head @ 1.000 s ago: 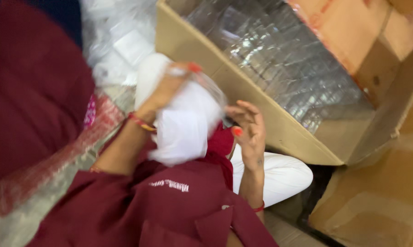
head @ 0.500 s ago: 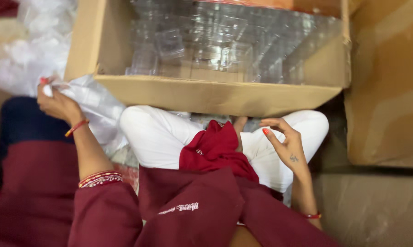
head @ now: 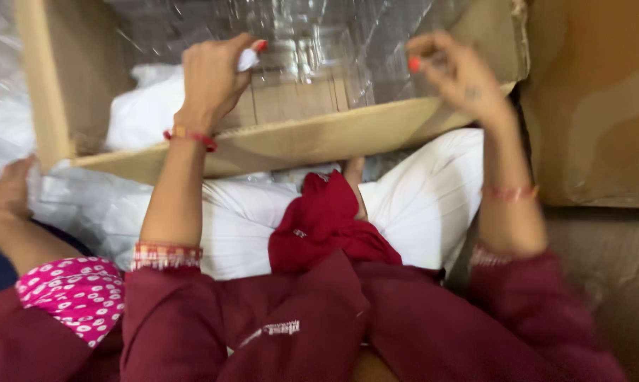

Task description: The person sits on the floor and repeatedly picks up clear plastic containers from a large cardboard box. They place each container into a white plastic bag, then set the bag aside. The process is repeated multiple times with the same type of container.

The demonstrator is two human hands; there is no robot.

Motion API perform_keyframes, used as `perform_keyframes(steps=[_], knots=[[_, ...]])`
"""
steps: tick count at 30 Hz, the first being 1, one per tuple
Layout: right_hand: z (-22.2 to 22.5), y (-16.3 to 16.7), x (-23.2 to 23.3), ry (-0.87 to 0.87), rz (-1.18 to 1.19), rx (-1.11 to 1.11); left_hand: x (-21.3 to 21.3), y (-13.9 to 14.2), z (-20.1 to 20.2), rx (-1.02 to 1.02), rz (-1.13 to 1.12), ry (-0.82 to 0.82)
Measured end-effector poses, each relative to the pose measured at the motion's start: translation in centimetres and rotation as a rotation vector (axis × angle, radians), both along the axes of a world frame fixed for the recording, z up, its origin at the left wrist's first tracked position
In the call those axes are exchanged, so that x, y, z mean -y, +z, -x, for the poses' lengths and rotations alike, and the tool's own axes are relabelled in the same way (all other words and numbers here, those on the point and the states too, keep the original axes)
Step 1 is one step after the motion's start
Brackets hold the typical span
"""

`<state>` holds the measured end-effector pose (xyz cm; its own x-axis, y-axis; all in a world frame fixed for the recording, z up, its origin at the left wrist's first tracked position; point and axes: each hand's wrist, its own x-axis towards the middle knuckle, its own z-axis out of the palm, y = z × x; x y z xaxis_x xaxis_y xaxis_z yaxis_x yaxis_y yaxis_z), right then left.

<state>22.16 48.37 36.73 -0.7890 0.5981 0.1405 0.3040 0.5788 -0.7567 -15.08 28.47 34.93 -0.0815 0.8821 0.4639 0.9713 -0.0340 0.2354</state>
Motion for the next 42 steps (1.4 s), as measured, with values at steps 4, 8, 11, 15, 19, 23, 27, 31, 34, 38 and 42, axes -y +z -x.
perform_keyframes(steps=[4, 8, 11, 15, 19, 23, 27, 31, 34, 38, 42], knots=[[-1.3, -4.6, -11.5, 0.073, -0.223, 0.384, -0.7, -2.7, -0.7, -0.029, 0.245, -0.027], [-1.6, -10.3, -18.2, 0.022, -0.644, 1.024, 0.8, -3.9, 0.0, 0.055, 0.152, 0.003], [0.0, -12.0, -20.7, 0.208, -0.624, 0.709, 1.3, -4.0, 0.2, 0.054, 0.101, 0.037], [2.5, -13.0, -20.8, -0.12, -0.064, 1.127, 1.1, -3.3, -0.2, 0.078, 0.063, 0.027], [2.1, -14.5, -20.9, -0.119, 0.0, 1.187, 1.3, -3.0, -0.8, 0.116, 0.034, -0.002], [-0.2, -16.0, -21.9, -0.077, -0.038, 0.874, 1.6, -3.6, -0.6, 0.107, -0.066, 0.03], [1.2, -13.0, -20.4, 0.147, -0.372, 0.746, 1.2, -2.4, -1.8, 0.255, 0.051, -0.047], [6.4, -4.9, -13.7, -0.237, -0.556, 1.211, 1.9, 0.0, -11.1, 0.344, -0.258, -0.523], [11.5, -1.6, -8.0, 0.139, -0.286, 0.983, 4.0, -2.5, -19.3, 0.729, -0.003, -1.046], [18.5, -4.0, -6.6, 0.349, -0.358, 0.962, 3.6, -10.8, -24.5, 0.802, 0.369, -1.204], [22.0, -11.0, -9.4, 0.39, -0.675, 1.106, 4.2, -20.3, -21.6, 0.852, 0.462, -1.025]])
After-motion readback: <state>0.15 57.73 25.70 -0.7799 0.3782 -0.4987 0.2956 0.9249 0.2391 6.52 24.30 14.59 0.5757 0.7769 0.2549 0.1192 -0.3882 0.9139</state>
